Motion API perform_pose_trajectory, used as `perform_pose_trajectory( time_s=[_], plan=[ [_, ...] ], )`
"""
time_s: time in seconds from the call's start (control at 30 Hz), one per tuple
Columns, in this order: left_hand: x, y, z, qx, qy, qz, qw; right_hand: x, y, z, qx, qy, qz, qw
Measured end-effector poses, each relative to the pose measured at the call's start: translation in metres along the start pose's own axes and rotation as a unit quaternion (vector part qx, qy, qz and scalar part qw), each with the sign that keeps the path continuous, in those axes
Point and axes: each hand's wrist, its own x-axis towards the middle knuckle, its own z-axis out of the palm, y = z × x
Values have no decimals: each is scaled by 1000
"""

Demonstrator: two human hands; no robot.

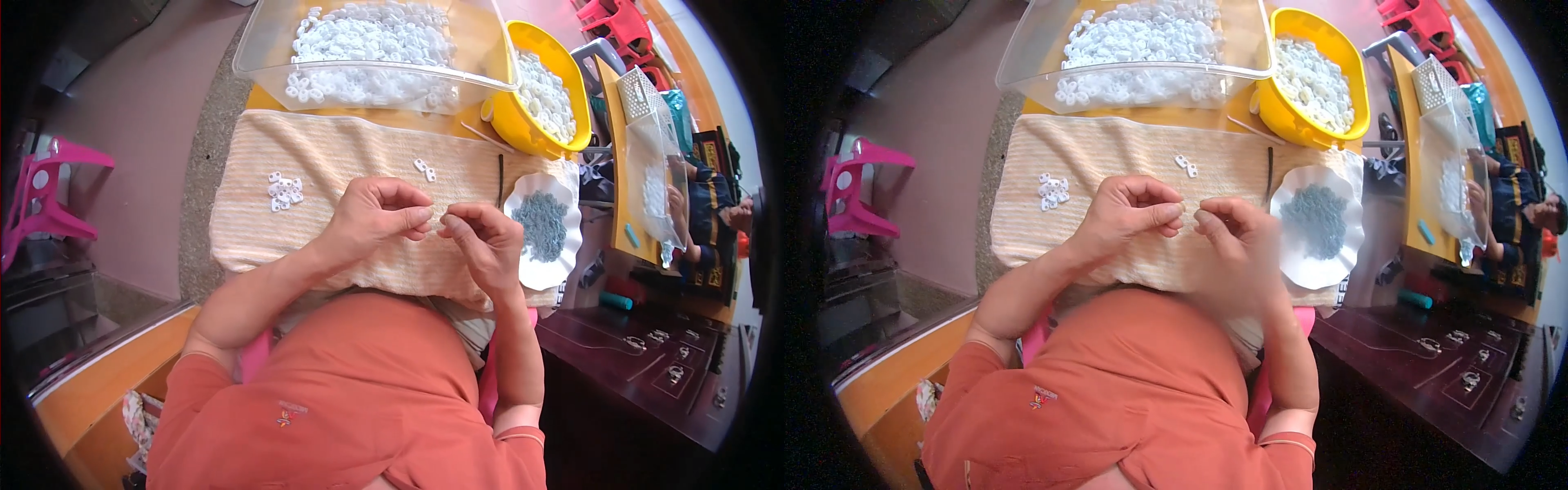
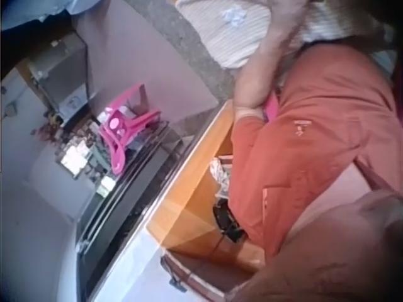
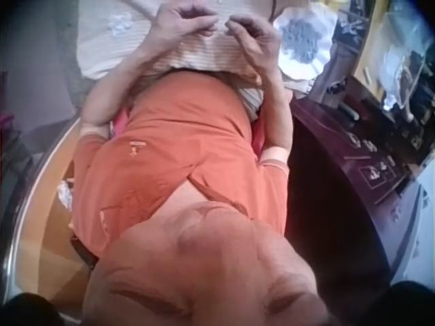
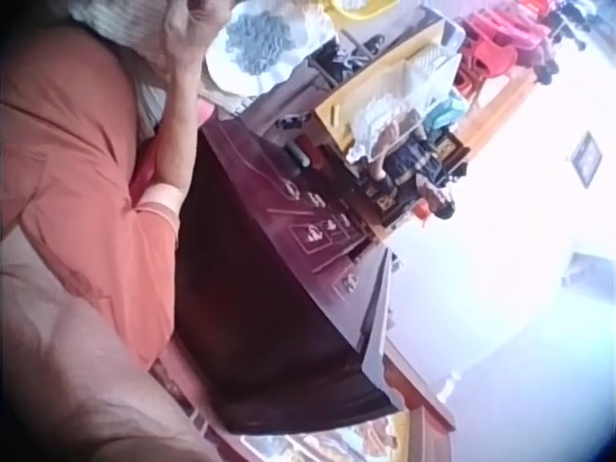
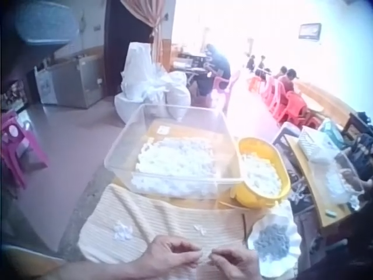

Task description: Assembling small white plastic components by manually inserting blue beads into them.

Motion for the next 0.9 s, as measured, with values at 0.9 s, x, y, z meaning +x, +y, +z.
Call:
perform_pose_trajectory(
  time_s=[0.9],
  plan=[
    [5,0,-2,-53,-11,-58,997,7,12,19,252,10,101,962]
  ],
)
